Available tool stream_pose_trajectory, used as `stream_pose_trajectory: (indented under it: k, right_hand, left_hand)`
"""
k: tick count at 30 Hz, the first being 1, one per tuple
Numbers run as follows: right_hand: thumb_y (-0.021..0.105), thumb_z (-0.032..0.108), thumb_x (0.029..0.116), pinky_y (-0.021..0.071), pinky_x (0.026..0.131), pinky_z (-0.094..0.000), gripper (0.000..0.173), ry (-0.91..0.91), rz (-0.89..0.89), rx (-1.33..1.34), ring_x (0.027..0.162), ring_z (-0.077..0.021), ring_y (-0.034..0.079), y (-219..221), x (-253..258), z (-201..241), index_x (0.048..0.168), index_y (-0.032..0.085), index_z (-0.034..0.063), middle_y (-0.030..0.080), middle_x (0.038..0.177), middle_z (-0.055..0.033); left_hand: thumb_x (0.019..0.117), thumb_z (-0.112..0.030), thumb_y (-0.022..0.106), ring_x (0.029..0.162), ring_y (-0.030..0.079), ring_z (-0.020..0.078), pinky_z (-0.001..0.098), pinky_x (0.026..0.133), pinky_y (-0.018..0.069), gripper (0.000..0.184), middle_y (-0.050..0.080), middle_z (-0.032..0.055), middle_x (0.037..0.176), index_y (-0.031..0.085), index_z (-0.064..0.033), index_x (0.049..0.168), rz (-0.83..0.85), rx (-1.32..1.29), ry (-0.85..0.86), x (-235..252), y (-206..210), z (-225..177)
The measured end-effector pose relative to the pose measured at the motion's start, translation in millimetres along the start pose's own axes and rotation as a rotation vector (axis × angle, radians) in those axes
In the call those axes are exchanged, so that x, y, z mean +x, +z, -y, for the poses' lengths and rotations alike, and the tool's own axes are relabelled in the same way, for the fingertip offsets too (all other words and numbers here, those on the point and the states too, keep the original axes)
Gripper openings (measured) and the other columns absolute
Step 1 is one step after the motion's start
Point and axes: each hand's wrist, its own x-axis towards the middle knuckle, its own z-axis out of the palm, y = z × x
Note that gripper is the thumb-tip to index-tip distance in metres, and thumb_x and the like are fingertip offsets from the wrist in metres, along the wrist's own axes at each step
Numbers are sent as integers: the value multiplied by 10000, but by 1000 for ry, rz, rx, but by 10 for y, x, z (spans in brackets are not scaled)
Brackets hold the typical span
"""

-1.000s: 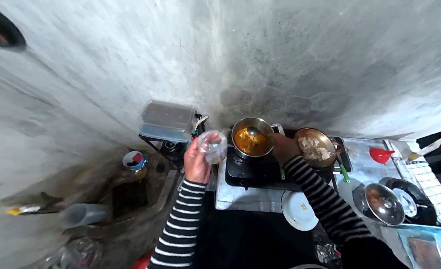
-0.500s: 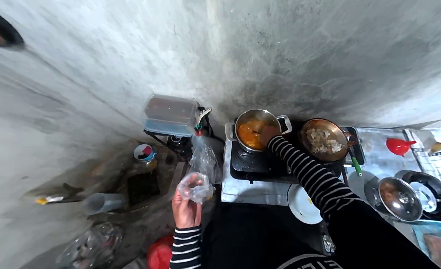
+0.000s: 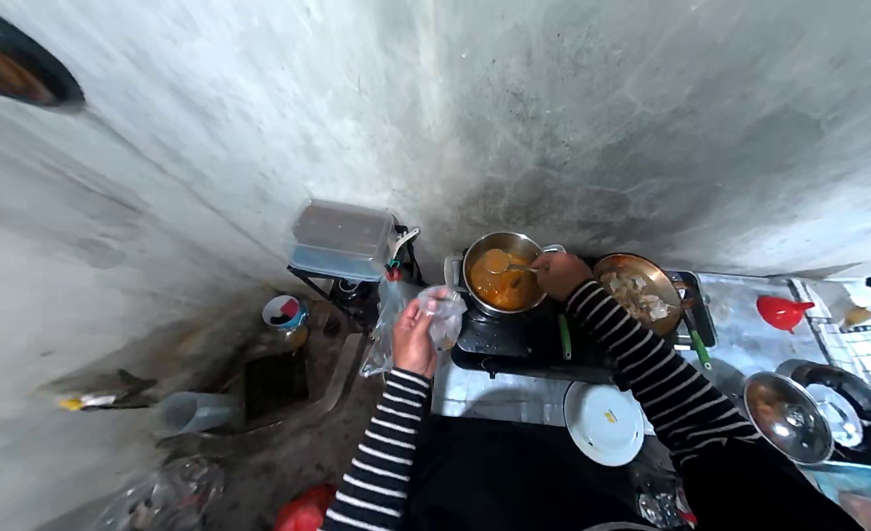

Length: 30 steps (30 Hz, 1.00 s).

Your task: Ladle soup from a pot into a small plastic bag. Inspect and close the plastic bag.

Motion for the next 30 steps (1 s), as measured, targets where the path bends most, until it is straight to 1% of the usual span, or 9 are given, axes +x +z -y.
stream_pose_trajectory:
  k: [4,10,13,17,20,22,24,26,30]
  right_hand:
    - [568,226,1002,507,918,-660,271,-62,-51,-41,1095,-400,685,-324,-170,-13,1185,753,148,745,1108,-176]
    - [590,167,979,536,796,-608,217,-202,-123,-25,904,-336,704,-693,-397,-14,1090,772,125,741,925,-140]
    - [591,162,970,537,761,-592,215,-257,-137,-29,855,-312,699,-773,-498,20,1067,781,135,736,880,-112]
    - [568,194,969,550,745,-582,239,-303,-184,-108,852,-291,716,-726,-651,97,1075,782,185,748,869,-84]
    - [584,138,944,581,694,-569,227,-525,-385,-218,820,-299,731,-532,-796,79,1078,768,134,757,932,-83]
    - [585,77,910,572,550,-495,207,-762,-573,-341,709,-290,705,-393,-835,25,1053,735,73,704,910,-107]
    - [560,30,943,541,513,-423,227,-906,-691,-464,700,-295,668,-385,-917,17,1120,701,22,646,897,-136]
    - [522,5,986,524,525,-404,256,-968,-807,-545,715,-312,650,-475,-988,17,1192,674,-5,639,887,-154]
    - [540,5,978,526,552,-427,296,-913,-990,-553,761,-331,678,-690,-1032,22,1229,695,32,681,914,-159]
  left_hand:
    - [1046,-82,538,965,707,210,386,877,594,230,724,146,1085,636,41,1214,-10,18,-100,263,307,99]
    - [1056,-162,556,898,708,233,414,825,601,240,718,156,1012,648,24,1177,30,4,-219,416,641,91]
    - [1057,-193,564,885,705,229,407,812,600,251,715,151,993,656,11,1171,90,-5,-247,442,757,30]
    - [1063,-229,552,850,699,214,398,787,599,282,711,136,977,643,-22,1232,136,-16,-273,470,892,-44]
    - [1059,-252,558,866,697,190,385,793,596,277,717,104,1007,650,-61,1238,223,6,-227,549,941,-83]
    - [1049,-272,579,932,707,205,397,831,595,304,731,111,1098,654,-83,1275,306,20,-193,594,975,-176]
    - [1052,-266,570,963,711,211,400,840,598,302,730,110,1142,660,-92,1282,383,25,-128,624,1001,-303]
    - [1060,-262,547,975,715,196,375,827,602,297,731,102,1171,667,-100,1278,448,49,-43,650,1016,-451]
    - [1059,-287,538,1022,721,196,367,867,604,316,729,109,1210,677,-83,1257,515,28,52,697,1162,-810]
